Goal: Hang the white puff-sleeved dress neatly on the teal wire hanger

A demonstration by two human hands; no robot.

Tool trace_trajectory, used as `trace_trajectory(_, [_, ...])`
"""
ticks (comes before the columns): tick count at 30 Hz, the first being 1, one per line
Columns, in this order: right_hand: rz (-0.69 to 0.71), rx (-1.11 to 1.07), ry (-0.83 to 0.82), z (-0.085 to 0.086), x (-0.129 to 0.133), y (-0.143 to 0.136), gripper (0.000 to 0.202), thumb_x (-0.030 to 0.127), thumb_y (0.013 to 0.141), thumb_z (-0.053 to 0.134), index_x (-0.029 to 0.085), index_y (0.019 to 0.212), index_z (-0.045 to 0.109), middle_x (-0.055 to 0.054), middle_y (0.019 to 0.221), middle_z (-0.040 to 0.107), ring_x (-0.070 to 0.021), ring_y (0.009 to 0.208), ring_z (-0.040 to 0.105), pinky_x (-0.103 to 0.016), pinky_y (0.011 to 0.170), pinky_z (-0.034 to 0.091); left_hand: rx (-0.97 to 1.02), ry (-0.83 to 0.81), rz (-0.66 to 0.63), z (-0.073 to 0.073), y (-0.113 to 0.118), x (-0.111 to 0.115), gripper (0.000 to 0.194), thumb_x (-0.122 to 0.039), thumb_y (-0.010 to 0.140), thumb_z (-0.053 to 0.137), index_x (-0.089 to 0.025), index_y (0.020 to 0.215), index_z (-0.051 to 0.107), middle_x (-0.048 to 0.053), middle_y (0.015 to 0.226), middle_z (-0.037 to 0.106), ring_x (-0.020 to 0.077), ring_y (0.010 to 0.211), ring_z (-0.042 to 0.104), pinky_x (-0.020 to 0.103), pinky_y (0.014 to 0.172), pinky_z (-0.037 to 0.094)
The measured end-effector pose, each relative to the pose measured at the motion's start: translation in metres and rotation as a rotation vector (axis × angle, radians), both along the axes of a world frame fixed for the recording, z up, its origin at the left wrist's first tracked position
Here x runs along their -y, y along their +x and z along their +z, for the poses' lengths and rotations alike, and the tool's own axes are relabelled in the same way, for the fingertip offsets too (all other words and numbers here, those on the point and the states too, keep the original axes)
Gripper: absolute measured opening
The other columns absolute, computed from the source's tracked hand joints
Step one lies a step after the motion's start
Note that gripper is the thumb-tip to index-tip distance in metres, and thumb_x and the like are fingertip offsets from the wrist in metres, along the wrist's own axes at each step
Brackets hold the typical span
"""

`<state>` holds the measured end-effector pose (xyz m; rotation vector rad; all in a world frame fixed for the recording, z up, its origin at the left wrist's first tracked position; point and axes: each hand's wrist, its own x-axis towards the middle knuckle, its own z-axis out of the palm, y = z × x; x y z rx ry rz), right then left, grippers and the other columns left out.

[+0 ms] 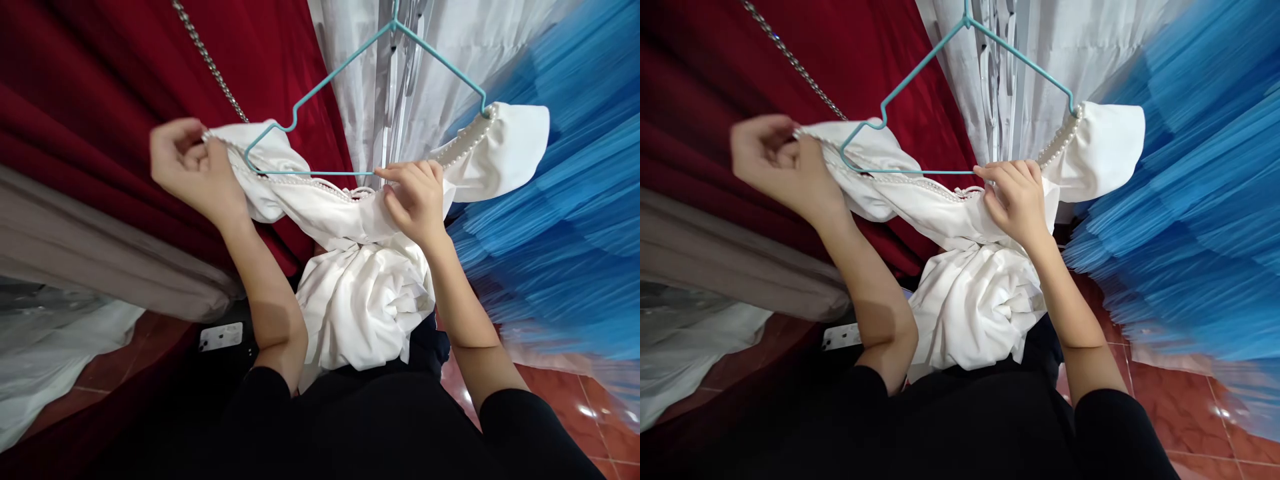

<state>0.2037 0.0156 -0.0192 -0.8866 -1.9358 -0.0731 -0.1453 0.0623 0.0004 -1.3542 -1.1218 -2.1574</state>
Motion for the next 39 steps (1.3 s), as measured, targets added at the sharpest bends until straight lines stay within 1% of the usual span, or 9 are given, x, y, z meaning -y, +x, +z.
trace_trajectory(2, [0.014, -0.003, -0.01, 0.0, 0.001, -0.002, 0.035, 0.024, 0.104, 0.053, 0.035, 0.13, 0.072, -0.001, 0.122, 0.079, -0.026, 0.112, 0.071, -0.055, 0.117, 0.046, 0.039, -0.239, -0.067, -0.025, 0.013, 0.012, 0.032, -0.051, 0.1, 0.084, -0.023, 0.098, 0.069, 0.0, 0.093, 0.072, 0.0144, 0.088, 0.07, 0.034, 0.075, 0.06])
trace_trajectory(6, [0.011, -0.01, -0.032, -0.001, 0.0, -0.009, 0.039, 0.024, 0.103, 0.052, 0.036, 0.133, 0.073, -0.001, 0.125, 0.078, -0.0263, 0.115, 0.07, -0.055, 0.118, 0.045, 0.08, -0.348, -0.203, -0.055, 0.076, 0.043, 0.02, -0.038, 0.096, 0.083, -0.023, 0.094, 0.07, -0.002, 0.085, 0.074, 0.0143, 0.076, 0.072, 0.033, 0.069, 0.059])
trace_trajectory(12, [-0.001, 0.026, -0.024, 0.001, 0.0, -0.004, 0.034, 0.026, 0.105, 0.053, 0.035, 0.132, 0.073, -0.001, 0.127, 0.079, -0.0257, 0.116, 0.071, -0.055, 0.118, 0.048, -0.388, -0.391, -0.285, -0.024, 0.139, 0.068, 0.013, -0.035, 0.108, 0.067, -0.026, 0.104, 0.076, 0.004, 0.108, 0.079, 0.0244, 0.107, 0.075, 0.043, 0.101, 0.061])
trace_trajectory(14, [0.002, 0.044, -0.032, 0.006, 0.005, -0.001, 0.034, 0.027, 0.106, 0.053, 0.036, 0.134, 0.072, -0.001, 0.128, 0.079, -0.0257, 0.117, 0.072, -0.057, 0.119, 0.048, -0.446, -0.429, -0.288, -0.011, 0.142, 0.064, 0.008, -0.029, 0.106, 0.067, -0.028, 0.105, 0.076, 0.004, 0.117, 0.079, 0.0268, 0.117, 0.073, 0.048, 0.111, 0.057])
trace_trajectory(18, [-0.007, 0.051, -0.015, 0.026, 0.014, 0.011, 0.036, 0.029, 0.109, 0.051, 0.036, 0.14, 0.066, -0.002, 0.134, 0.079, -0.0265, 0.124, 0.073, -0.056, 0.117, 0.055, -0.462, -0.5, -0.318, -0.004, 0.142, 0.055, 0.01, -0.022, 0.104, 0.067, -0.026, 0.11, 0.074, 0.004, 0.111, 0.08, 0.0256, 0.11, 0.073, 0.044, 0.107, 0.056])
trace_trajectory(23, [-0.322, -0.178, 0.325, 0.055, -0.006, 0.046, 0.034, 0.023, 0.095, 0.066, 0.028, 0.128, 0.067, -0.007, 0.127, 0.079, -0.0265, 0.125, 0.072, -0.053, 0.116, 0.056, -0.524, -0.493, -0.316, -0.01, 0.145, 0.055, 0.02, -0.019, 0.105, 0.062, -0.027, 0.113, 0.078, 0.002, 0.11, 0.08, 0.0255, 0.107, 0.072, 0.044, 0.111, 0.05])
trace_trajectory(27, [-0.528, -0.154, 0.111, 0.07, -0.029, 0.074, 0.025, 0.011, 0.082, 0.073, 0.026, 0.101, 0.075, -0.004, 0.103, 0.083, -0.0227, 0.098, 0.075, -0.041, 0.092, 0.06, -0.518, -0.502, -0.305, -0.01, 0.143, 0.056, 0.02, -0.019, 0.105, 0.061, -0.028, 0.109, 0.079, 0.003, 0.107, 0.08, 0.0262, 0.104, 0.072, 0.045, 0.109, 0.049])
trace_trajectory(34, [-0.27, -0.238, -0.103, 0.098, -0.009, 0.087, 0.031, 0.001, 0.077, 0.072, 0.02, 0.095, 0.088, -0.004, 0.086, 0.085, -0.0194, 0.077, 0.08, -0.032, 0.069, 0.055, -0.553, -0.502, -0.351, -0.002, 0.121, 0.053, 0.023, -0.015, 0.1, 0.062, -0.03, 0.104, 0.079, 0.001, 0.103, 0.079, 0.0273, 0.102, 0.071, 0.051, 0.107, 0.049])
trace_trajectory(39, [-0.393, -0.43, -0.004, 0.093, -0.03, 0.099, 0.031, -0.009, 0.07, 0.063, 0.019, 0.077, 0.075, -0.003, 0.077, 0.081, -0.0159, 0.066, 0.075, -0.028, 0.058, 0.044, -0.571, -0.525, -0.368, 0.001, 0.112, 0.047, 0.019, -0.017, 0.098, 0.064, -0.029, 0.101, 0.079, 0.002, 0.104, 0.079, 0.0283, 0.103, 0.071, 0.052, 0.107, 0.049])
